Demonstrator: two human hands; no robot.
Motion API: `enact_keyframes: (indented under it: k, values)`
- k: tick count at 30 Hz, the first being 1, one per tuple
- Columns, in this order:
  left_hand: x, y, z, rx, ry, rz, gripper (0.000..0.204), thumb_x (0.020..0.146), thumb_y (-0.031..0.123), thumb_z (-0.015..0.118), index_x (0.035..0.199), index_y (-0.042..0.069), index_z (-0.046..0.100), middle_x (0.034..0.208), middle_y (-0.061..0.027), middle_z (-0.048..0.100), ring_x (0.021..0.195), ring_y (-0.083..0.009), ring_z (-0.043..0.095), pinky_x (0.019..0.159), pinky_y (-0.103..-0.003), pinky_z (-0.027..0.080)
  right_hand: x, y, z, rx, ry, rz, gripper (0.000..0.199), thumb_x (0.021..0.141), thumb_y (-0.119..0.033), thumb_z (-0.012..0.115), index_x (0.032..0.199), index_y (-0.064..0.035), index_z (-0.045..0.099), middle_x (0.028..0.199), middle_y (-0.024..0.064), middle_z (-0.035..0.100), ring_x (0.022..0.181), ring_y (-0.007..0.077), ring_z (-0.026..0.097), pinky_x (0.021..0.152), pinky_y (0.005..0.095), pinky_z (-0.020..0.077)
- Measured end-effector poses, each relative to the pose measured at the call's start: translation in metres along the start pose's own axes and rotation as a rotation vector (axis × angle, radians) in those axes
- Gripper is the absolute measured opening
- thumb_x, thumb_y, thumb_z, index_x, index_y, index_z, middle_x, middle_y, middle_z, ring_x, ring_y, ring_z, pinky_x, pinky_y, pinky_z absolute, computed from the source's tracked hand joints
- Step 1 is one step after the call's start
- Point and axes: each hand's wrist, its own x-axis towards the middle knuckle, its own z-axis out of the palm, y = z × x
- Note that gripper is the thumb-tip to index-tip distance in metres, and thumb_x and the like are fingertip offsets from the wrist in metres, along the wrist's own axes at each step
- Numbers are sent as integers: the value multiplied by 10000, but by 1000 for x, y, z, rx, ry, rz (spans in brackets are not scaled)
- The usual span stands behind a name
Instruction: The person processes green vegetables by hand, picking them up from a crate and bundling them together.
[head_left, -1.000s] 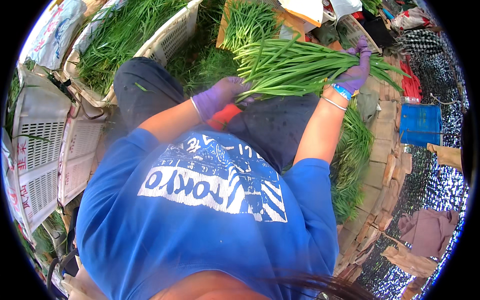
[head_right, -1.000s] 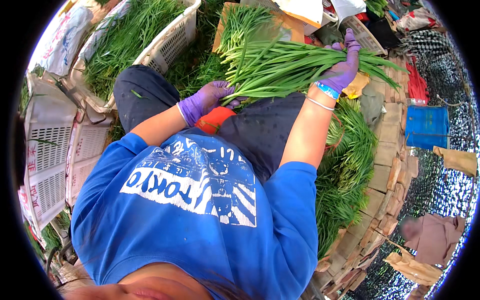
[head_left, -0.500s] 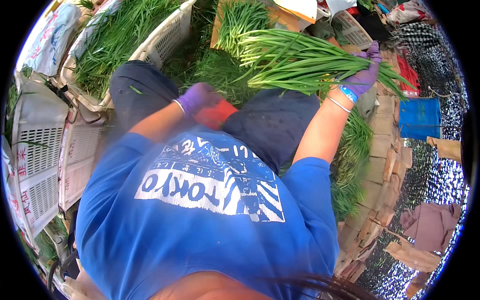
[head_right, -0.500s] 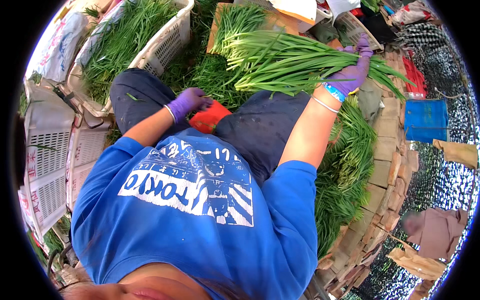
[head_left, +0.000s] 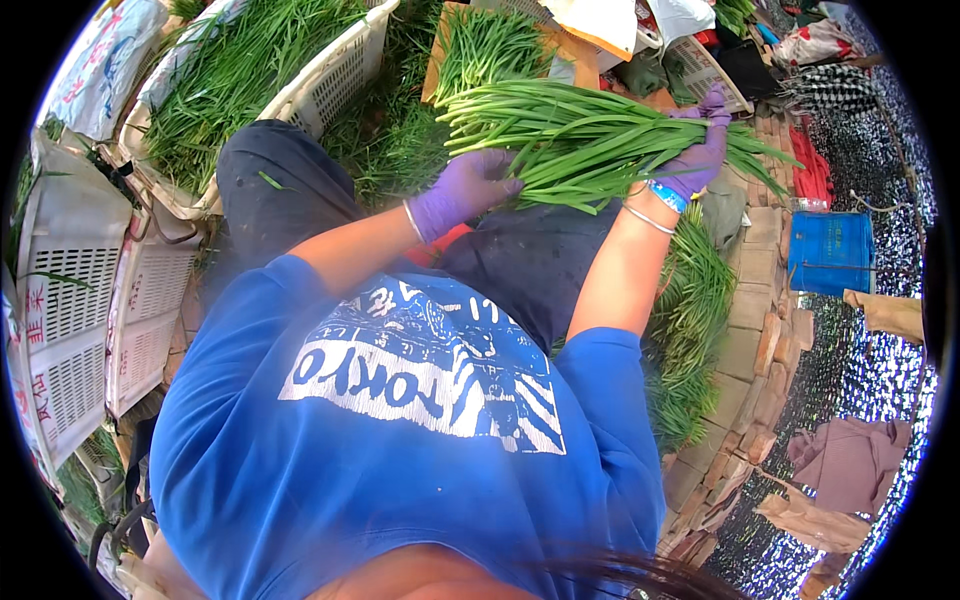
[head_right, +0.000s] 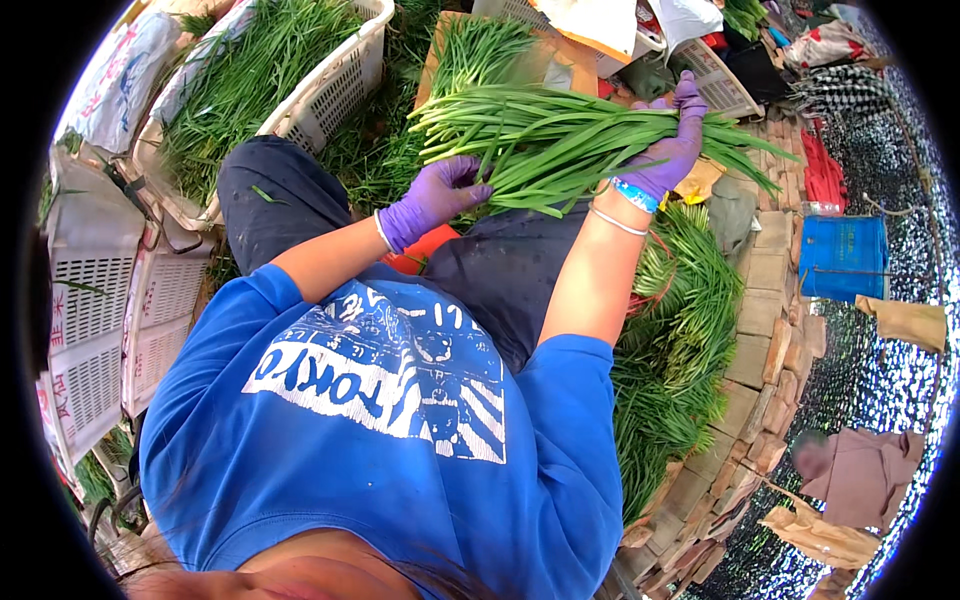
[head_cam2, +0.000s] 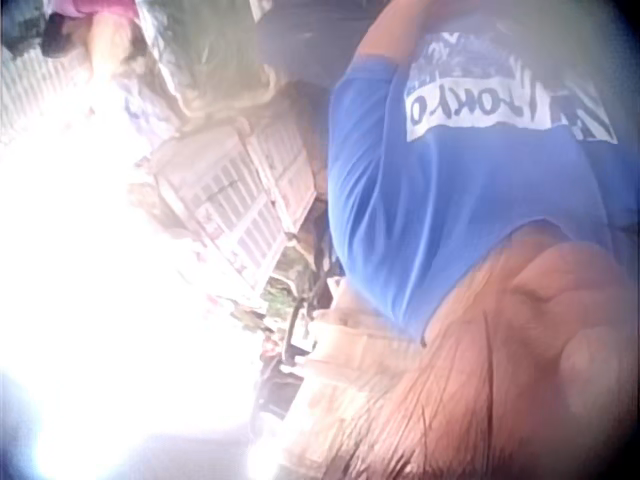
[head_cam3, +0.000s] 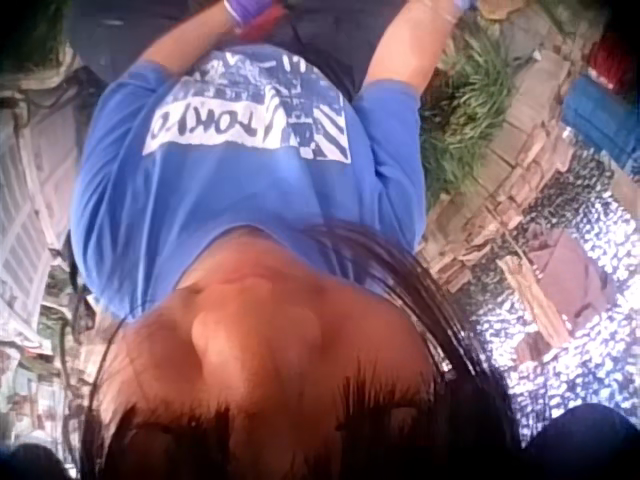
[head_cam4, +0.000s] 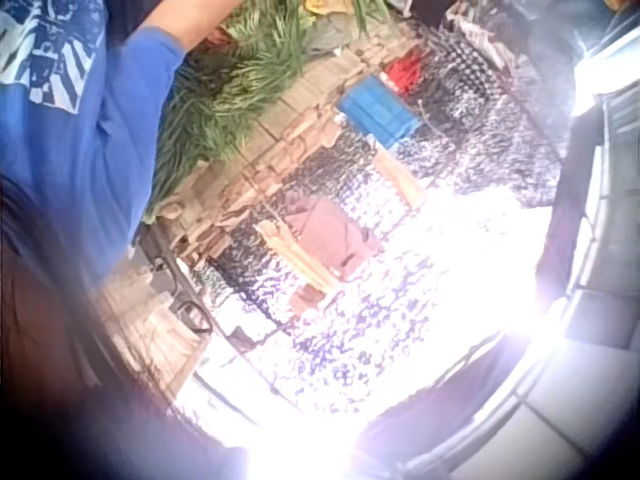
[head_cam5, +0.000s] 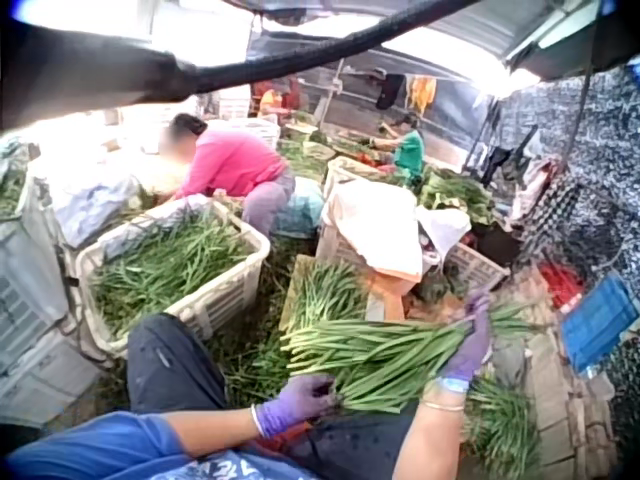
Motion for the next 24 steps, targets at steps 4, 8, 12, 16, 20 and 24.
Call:
enact_keyframes:
  k: [4, 8, 12, 16, 20, 24]
  values:
    - [-13, 1, -11, 31, -38, 67, 314, 948, 237, 694, 1160, 6, 668, 983, 15, 685, 842, -81, 599, 811, -275, 508, -3, 8, 2, -34, 45, 32, 243, 944, -284, 668, 1083, -90, 709, 663, -16, 549, 582, 129, 491, 577, 306, 472]
    - [-7, 0, -12, -454, -21, -34, 252, 979, 211, 642, 1134, 16, 677, 979, 3, 684, 883, -80, 590, 838, -255, 482, -7, 19, 8, 2, 43, 61, 220, 939, -279, 673, 1051, -96, 722, 706, -9, 595, 571, 119, 503, 556, 287, 466]
    - [9, -11, -24, -1033, -214, -4, 296, 1011, 240, 559, 1196, 22, 634, 937, -5, 643, 813, -115, 560, 884, -303, 473, -4, 19, 6, 32, -17, 80, 217, 927, -284, 678, 1056, -115, 721, 727, -14, 597, 577, 127, 512, 555, 289, 470]
    - [5, -34, -58, -1308, -45, -108, 376, 984, 287, 601, 1247, 22, 561, 815, 49, 491, 769, -115, 514, 980, -411, 470, 20, -6, -9, -10, 110, 36, 183, 942, -299, 642, 995, -136, 707, 743, 5, 579, 576, 163, 522, 556, 332, 484]
    - [-13, -53, -96, -1132, -260, -216, 317, 992, 276, 585, 1189, 32, 630, 748, 45, 476, 730, -118, 498, 903, -403, 496, 52, -33, -17, -47, 81, 0, 174, 925, -309, 649, 920, -135, 657, 743, 10, 562, 598, 180, 539, 584, 364, 501]
    - [-10, -36, -137, 887, -493, -347, 500, 884, 305, 702, 1288, 30, 594, 1221, -162, 654, 1094, -260, 635, 861, -440, 537, 73, -49, 5, -148, 65, -98, 260, 876, -257, 716, 1022, -48, 669, 913, 85, 606, 816, 215, 593, 684, 397, 510]
